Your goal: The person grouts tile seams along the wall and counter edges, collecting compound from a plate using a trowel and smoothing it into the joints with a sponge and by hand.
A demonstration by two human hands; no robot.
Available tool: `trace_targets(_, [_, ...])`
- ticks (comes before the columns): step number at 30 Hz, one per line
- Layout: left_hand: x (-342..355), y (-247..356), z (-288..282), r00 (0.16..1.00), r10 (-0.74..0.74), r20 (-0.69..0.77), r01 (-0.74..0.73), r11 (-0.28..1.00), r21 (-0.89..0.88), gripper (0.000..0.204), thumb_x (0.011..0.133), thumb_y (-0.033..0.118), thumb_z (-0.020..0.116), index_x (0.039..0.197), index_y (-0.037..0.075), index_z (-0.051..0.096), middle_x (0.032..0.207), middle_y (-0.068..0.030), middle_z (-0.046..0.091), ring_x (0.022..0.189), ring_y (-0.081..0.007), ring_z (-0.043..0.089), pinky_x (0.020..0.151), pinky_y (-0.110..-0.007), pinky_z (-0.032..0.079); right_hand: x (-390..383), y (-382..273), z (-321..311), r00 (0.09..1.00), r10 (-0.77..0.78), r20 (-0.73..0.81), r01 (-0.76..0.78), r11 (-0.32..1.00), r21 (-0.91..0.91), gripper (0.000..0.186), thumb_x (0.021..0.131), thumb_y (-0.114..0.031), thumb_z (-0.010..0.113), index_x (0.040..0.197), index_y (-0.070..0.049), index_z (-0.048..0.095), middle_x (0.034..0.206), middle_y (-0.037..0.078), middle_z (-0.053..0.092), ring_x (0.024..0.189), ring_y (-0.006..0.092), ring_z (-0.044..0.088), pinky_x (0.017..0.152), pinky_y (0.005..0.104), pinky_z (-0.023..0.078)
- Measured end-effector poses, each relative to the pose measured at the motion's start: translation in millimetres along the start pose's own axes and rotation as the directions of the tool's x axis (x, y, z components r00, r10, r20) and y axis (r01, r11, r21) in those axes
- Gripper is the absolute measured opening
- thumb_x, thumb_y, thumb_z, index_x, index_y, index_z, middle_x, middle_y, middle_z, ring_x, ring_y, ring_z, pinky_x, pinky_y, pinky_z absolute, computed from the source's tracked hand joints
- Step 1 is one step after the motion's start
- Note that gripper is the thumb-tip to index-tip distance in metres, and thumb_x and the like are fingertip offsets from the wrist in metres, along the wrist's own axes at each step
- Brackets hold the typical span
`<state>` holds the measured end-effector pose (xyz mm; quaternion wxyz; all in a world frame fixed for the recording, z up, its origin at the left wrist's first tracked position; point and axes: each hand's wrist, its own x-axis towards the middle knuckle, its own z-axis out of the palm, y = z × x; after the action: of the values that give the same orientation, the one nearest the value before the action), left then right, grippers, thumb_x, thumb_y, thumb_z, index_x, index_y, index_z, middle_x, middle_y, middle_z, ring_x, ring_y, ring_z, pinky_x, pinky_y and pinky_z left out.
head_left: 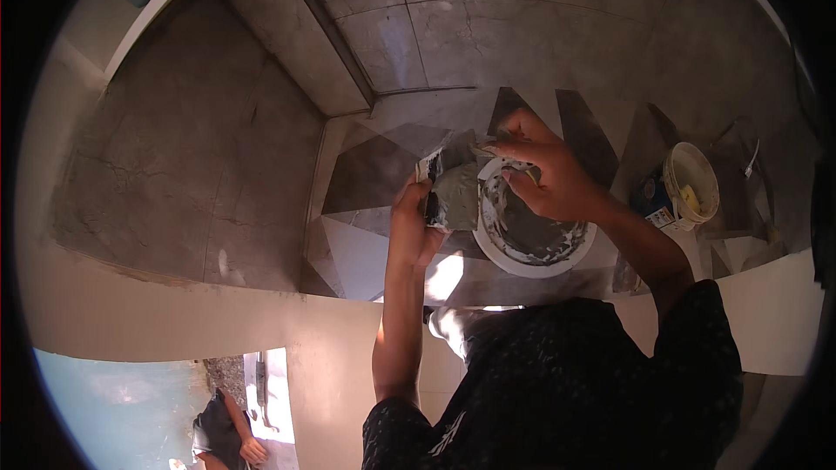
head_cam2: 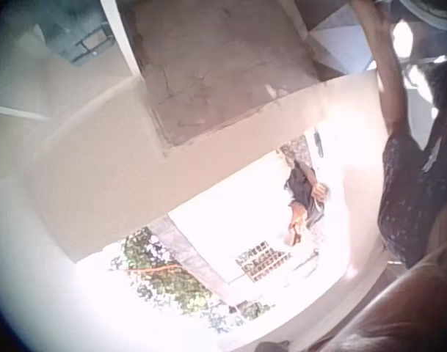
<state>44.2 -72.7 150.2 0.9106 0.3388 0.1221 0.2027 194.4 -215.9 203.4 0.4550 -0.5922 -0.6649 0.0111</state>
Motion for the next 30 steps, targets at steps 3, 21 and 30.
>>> trace_targets(3, [1.1, 9.2, -1.9, 1.0, -0.022, -0.01, 0.023, 0.997, 0.074, 0.033, 0.084, 0.011, 0.035, 0.113, 0.0, 0.046, 0.1, -0.0113, 0.058, 0.084, -0.0181, 0.06, 0.07, -0.029, 0.051, -0.6, 1.2, 9.9, 0.999, 0.038, -0.035, -0.037, 0.999, 0.034, 0.038, 0.067, 0.01, 0.053, 0.102, -0.001, 0.06, 0.094, 0.011, 0.044, 0.089, 0.0234, 0.045, 0.076, 0.0313, 0.038])
trace_targets(21, [-17.9, 64.7, -61.7, 0.894, 0.219, -0.392, 0.013, 0.86, 0.51, 0.021, 0.081, 0.014, 0.039, 0.091, 0.003, 0.054, 0.075, -0.0044, 0.057, 0.059, -0.0115, 0.05, 0.045, -0.022, 0.038, 158.0, 127.3, -9.4, 0.287, 0.058, -0.956, 0.127, 0.987, 0.098, 0.039, 0.075, -0.003, 0.057, 0.113, -0.001, 0.048, 0.102, 0.012, 0.048, 0.1, 0.0263, 0.047, 0.081, 0.0354, 0.04])
trace_targets(30, [-64.4, 112.3, -102.5, 0.94, 0.071, -0.333, 0.0, 0.978, 0.209, 0.026, 0.078, 0.013, 0.042, 0.098, 0.001, 0.051, 0.067, -0.0074, 0.052, 0.051, -0.0115, 0.042, 0.04, -0.02, 0.035, 317.0, 129.7, -28.6, -0.098, -0.014, -0.995, -0.049, 0.999, -0.009, 0.044, 0.065, -0.007, 0.056, 0.108, -0.002, 0.054, 0.093, 0.014, 0.048, 0.091, 0.0302, 0.044, 0.078, 0.0426, 0.033])
